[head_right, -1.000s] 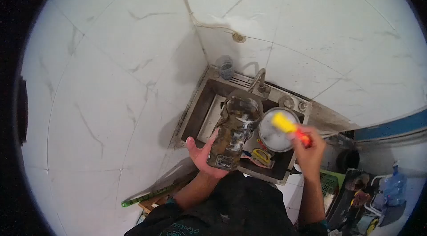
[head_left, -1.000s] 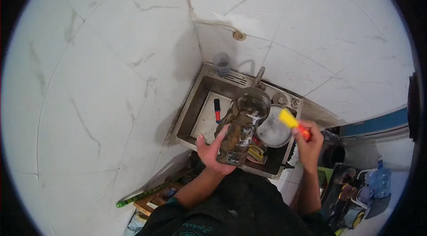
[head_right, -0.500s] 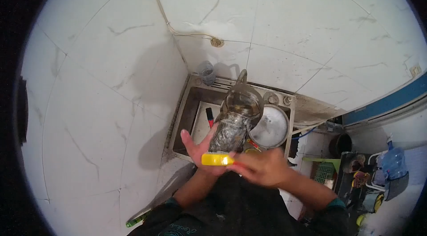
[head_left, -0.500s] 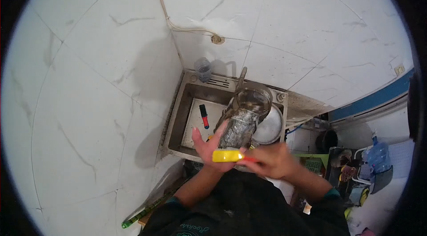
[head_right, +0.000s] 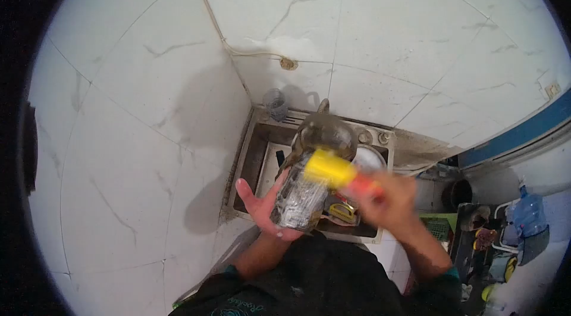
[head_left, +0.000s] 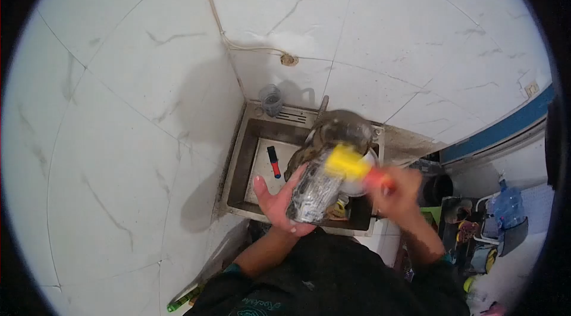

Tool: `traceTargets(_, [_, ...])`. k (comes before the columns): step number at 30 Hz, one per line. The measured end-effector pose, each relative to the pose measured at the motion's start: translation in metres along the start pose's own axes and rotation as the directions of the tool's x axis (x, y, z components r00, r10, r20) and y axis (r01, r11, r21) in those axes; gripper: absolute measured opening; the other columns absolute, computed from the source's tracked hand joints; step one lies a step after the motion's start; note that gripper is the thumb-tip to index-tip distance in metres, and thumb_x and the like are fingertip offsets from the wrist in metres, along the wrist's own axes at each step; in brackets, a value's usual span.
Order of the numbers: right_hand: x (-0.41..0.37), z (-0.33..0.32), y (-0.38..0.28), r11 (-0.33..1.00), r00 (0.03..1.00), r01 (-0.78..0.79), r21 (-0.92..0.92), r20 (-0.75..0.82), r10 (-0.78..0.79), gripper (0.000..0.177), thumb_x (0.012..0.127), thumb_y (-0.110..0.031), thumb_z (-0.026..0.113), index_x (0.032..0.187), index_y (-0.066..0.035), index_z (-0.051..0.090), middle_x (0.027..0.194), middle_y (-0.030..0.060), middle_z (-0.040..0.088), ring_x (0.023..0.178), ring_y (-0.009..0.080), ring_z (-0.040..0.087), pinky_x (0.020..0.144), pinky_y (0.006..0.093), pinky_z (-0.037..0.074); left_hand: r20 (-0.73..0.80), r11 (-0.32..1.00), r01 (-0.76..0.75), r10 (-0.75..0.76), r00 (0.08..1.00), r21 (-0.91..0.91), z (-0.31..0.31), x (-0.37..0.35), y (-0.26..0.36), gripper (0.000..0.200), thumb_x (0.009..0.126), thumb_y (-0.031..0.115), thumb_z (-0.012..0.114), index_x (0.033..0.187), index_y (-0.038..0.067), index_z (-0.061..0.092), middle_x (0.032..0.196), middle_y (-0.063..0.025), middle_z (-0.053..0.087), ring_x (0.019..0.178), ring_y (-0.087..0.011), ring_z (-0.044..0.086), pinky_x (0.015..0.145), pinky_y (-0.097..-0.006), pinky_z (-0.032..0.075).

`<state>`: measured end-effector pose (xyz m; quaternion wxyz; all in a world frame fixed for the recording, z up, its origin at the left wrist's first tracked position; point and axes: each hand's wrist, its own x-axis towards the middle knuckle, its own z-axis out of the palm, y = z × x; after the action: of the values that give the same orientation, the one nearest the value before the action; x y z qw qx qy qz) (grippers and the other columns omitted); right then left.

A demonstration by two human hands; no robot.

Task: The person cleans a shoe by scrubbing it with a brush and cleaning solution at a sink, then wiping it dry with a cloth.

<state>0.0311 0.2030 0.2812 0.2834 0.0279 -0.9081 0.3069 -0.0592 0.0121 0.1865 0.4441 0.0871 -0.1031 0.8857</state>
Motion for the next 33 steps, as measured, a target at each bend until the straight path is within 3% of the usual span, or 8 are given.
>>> traceTargets(3, [-0.011,0.007,-0.006,0.956,0.927,0.29,0.052,0.233,-0.294,0.023,0.082,-0.021,0.085,0.073,-0.015,0.064,0.055,0.0047,0.053,0.044,0.0178,0.054,0.042,0.0323,0.042,0.317,0.985,0.138,-0.098,0.943,-0.106,-0.005,0.006,0.008,0.122,0.083,0.086,0.05,0.163,0.003,0.01,0.164,-0.0252,0.024,0.145,-0.0453,0.036,0.067,-0.039,0.06])
traceTargets(7, [0.017,-0.021,0.002,0.923,0.955,0.267,-0.276,-0.053,-0.292,0.032,0.077,-0.02,0.087,0.069,-0.012,0.057,0.055,0.0026,0.048,0.045,0.0205,0.049,0.042,0.0345,0.037,-0.053,0.995,-0.078,0.081,0.995,0.056,0.01,-0.001,-0.012,0.128,0.079,0.086,0.051,0.161,-0.001,0.008,0.161,-0.0256,0.029,0.143,-0.0397,0.041,0.109,-0.0511,0.045])
traceTargets(8, [0.022,-0.026,0.004,0.913,0.935,0.232,-0.337,-0.181,-0.304,0.033,0.078,-0.021,0.087,0.068,-0.012,0.057,0.054,0.0023,0.048,0.045,0.0204,0.049,0.042,0.0348,0.036,0.135,0.997,-0.064,0.058,0.989,0.041,0.011,0.006,-0.015,0.13,0.076,0.086,0.053,0.16,-0.005,0.012,0.16,-0.0254,0.032,0.144,-0.0366,0.041,0.121,-0.0505,0.029])
traceTargets(16, [0.036,-0.036,-0.006,0.899,0.926,0.364,-0.244,-0.013,-0.378,0.027,0.08,-0.022,0.088,0.079,-0.01,0.064,0.055,0.0009,0.05,0.043,0.0145,0.049,0.04,0.0287,0.036,-0.107,0.838,-0.047,0.124,0.986,0.543,0.051,-0.002,-0.006,0.136,0.072,0.09,0.053,0.16,-0.005,0.01,0.155,-0.026,0.037,0.128,-0.0342,0.055,0.1,-0.0442,0.052])
traceTargets(19, [0.047,-0.051,-0.014,0.917,0.929,0.205,-0.341,-0.228,-0.292,0.026,0.079,-0.022,0.089,0.082,-0.006,0.069,0.055,0.0029,0.051,0.043,0.015,0.05,0.039,0.0298,0.036,0.003,0.953,-0.046,0.047,0.999,0.3,0.024,-0.013,0.0,0.134,0.074,0.09,0.052,0.161,-0.003,0.008,0.155,-0.0264,0.037,0.122,-0.0339,0.06,0.081,-0.0403,0.058])
traceTargets(23, [0.037,-0.038,-0.019,0.879,0.895,0.427,-0.21,0.238,-0.378,0.025,0.083,-0.025,0.085,0.081,-0.006,0.07,0.055,0.0017,0.05,0.043,0.0151,0.051,0.039,0.0314,0.036,0.08,0.994,-0.011,0.002,0.997,0.112,0.03,-0.004,0.008,0.129,0.077,0.088,0.05,0.162,0.0,0.008,0.156,-0.0263,0.035,0.12,-0.0325,0.062,0.065,-0.0364,0.059])
traceTargets(25, [0.04,-0.037,-0.011,0.894,0.936,0.347,-0.282,0.047,-0.348,0.022,0.083,-0.025,0.085,0.082,-0.009,0.07,0.054,0.0007,0.05,0.042,0.0164,0.05,0.038,0.0322,0.036,0.185,0.998,0.063,-0.057,0.981,-0.028,0.02,-0.01,0.006,0.127,0.079,0.087,0.049,0.162,0.0,0.009,0.158,-0.0259,0.034,0.121,-0.0331,0.061,0.065,-0.0363,0.059])
traceTargets(33, [0.045,-0.028,-0.029,0.906,0.949,0.301,-0.297,0.002,-0.315,0.024,0.079,-0.021,0.088,0.087,-0.007,0.071,0.059,0.0038,0.057,0.043,0.0166,0.055,0.041,0.0316,0.041,-0.098,0.893,-0.033,0.086,0.991,0.448,0.017,-0.027,-0.016,0.132,0.074,0.09,0.052,0.162,-0.001,0.011,0.16,-0.0236,0.033,0.135,-0.0347,0.05,0.111,-0.0452,0.042])
